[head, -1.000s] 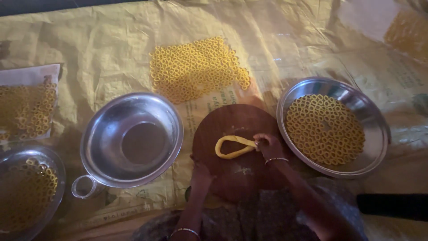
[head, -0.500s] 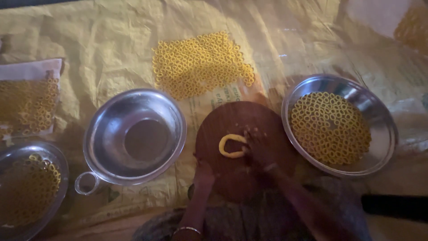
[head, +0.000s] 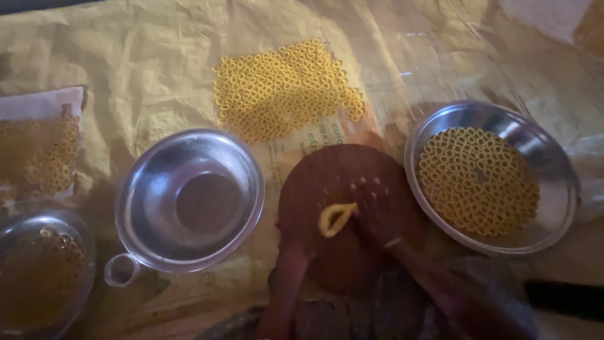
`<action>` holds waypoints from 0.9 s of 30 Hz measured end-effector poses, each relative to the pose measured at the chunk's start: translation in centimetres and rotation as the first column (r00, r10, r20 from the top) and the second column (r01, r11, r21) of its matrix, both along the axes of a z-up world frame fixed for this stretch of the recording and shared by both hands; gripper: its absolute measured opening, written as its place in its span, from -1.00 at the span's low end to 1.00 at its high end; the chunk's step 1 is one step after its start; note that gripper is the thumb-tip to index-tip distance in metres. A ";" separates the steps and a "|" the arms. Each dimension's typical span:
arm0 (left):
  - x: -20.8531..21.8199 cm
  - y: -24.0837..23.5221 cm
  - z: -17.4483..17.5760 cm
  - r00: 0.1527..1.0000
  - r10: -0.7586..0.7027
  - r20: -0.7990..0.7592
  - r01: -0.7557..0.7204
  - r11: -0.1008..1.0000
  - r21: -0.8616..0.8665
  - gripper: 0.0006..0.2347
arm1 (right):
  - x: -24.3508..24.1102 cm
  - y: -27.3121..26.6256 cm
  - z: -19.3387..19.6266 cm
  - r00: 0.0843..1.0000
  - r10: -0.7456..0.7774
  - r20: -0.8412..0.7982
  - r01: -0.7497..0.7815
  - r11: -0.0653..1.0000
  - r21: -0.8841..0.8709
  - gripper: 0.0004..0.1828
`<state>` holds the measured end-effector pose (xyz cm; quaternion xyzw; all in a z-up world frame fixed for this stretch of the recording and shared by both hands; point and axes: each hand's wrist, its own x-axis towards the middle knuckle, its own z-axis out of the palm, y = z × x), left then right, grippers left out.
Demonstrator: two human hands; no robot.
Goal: The person rolls a yellow dough rope on a wooden board, shapes it into a loop, and places it into a metal tray. The process is repeated multiple times with additional dough pieces.
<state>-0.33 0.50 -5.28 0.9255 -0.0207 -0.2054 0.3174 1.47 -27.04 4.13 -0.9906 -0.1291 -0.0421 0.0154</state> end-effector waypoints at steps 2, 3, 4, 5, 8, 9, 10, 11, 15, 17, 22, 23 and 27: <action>-0.5 0.3 -1.1 0.977 -0.159 0.142 0.145 0.984 0.106 -0.43 | 4.5 1.0 -0.3 1.000 -0.001 0.005 0.002 0.998 -0.058 -0.37; -0.7 0.5 -1.7 0.970 -0.187 0.156 0.166 0.976 0.137 -0.42 | 7.1 1.0 -0.2 0.997 0.019 -0.070 -0.037 0.964 -0.263 -0.47; -1.0 0.6 -2.1 0.978 -0.163 0.130 0.146 0.980 0.136 -0.40 | 9.6 1.6 -0.4 0.996 0.003 0.091 0.008 0.993 -0.117 -0.40; -0.8 0.4 -2.5 0.984 -0.139 0.109 0.125 0.984 0.126 -0.38 | 12.0 1.7 -0.4 0.967 -0.043 0.252 0.036 0.999 0.033 -0.33; -0.4 0.2 -2.7 0.993 -0.084 0.083 0.075 0.992 0.103 -0.34 | 17.4 1.8 -0.3 0.963 -0.055 0.262 0.061 0.998 -0.014 -0.34; -0.1 0.2 -2.6 0.994 -0.073 0.084 0.065 0.993 0.098 -0.32 | 18.0 2.0 -0.4 0.953 -0.030 0.300 0.034 0.999 -0.008 -0.34; 0.3 0.2 -2.4 0.993 -0.073 0.092 0.063 0.992 0.106 -0.30 | 18.2 2.1 -0.5 0.941 -0.006 0.338 0.008 1.000 -0.003 -0.33; 0.0 0.0 -2.4 0.993 -0.078 0.092 0.068 0.992 0.109 -0.29 | 17.2 1.8 -0.7 0.931 0.013 0.365 -0.013 1.000 -0.002 -0.32; -0.3 0.3 -2.7 0.995 -0.037 0.093 0.028 0.996 0.088 -0.22 | 11.4 0.0 -1.1 0.974 0.096 0.205 -0.062 0.984 -0.167 -0.27; -0.2 0.5 -3.2 0.997 0.005 0.083 -0.011 0.997 0.072 -0.19 | 7.9 -1.8 -0.8 0.988 0.142 0.058 -0.119 0.946 -0.301 -0.20; -0.2 0.0 -4.3 0.968 -0.118 0.224 0.083 0.984 0.161 -0.29 | -3.4 -7.1 0.0 0.960 0.278 -0.046 -0.281 0.955 -0.092 -0.26; -0.1 0.3 -4.2 0.964 -0.150 0.220 0.111 0.977 0.184 -0.32 | -4.8 -7.8 0.3 0.951 0.305 -0.044 -0.307 0.948 -0.088 -0.27; 0.8 -0.3 -2.7 0.997 -0.032 0.075 0.020 0.988 0.156 -0.19 | -7.7 -9.8 1.8 0.958 0.192 -0.214 -0.195 0.981 0.005 -0.33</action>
